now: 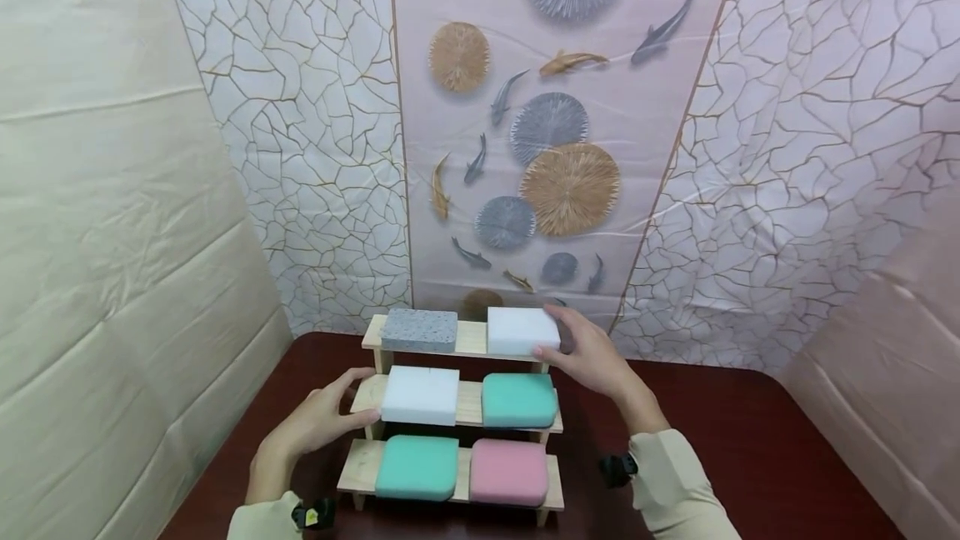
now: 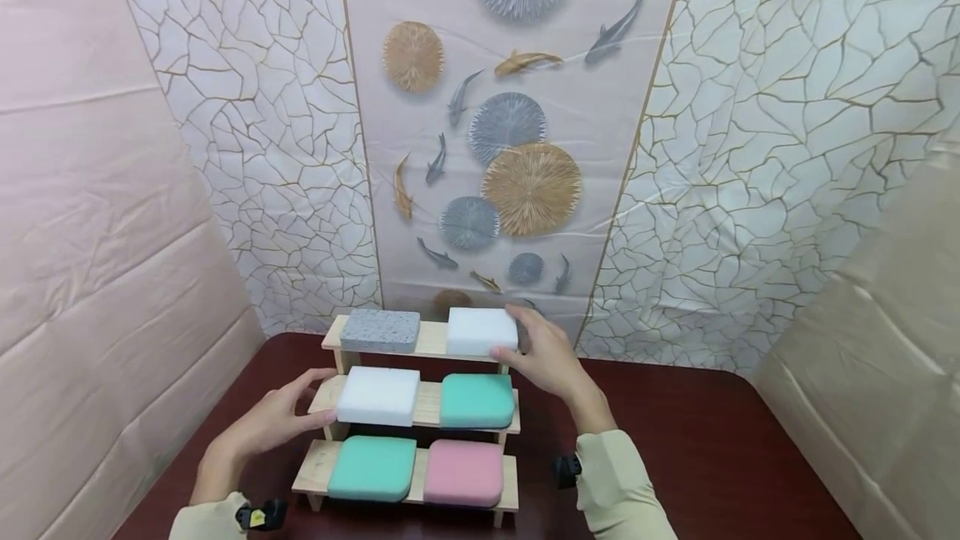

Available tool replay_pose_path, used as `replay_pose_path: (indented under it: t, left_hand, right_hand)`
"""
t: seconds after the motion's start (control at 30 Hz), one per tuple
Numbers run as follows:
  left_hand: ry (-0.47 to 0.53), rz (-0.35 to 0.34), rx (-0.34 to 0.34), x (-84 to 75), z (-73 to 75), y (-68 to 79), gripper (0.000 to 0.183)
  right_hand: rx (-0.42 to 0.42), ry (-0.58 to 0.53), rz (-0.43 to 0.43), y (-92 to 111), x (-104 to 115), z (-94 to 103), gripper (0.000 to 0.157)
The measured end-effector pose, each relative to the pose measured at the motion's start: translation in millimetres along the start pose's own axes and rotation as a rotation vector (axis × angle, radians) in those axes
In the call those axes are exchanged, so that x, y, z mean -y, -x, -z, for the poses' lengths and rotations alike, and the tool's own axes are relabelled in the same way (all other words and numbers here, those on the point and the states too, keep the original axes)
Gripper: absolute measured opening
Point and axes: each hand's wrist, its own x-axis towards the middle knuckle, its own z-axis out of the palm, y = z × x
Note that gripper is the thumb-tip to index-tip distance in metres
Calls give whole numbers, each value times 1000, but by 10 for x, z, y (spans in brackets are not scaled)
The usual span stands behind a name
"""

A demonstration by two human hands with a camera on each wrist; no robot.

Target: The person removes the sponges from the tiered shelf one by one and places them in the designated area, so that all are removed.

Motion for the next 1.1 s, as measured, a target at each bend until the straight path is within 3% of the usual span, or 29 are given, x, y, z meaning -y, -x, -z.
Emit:
replay_pose_path:
  t: [0.37,0.67,1.1]
  left_hand:
    - [-8,5,9,-78,26,27,72]
    - [-22,70,35,-43,0,57,77]
    - [-27,59,41,-68,-14,81,75]
  right_hand:
    - [-41,21,-15,140,-94,175,78]
    - [-58,21,-62,303,-192,232,77]
    - [-107,29,-150,485,-331,383,77]
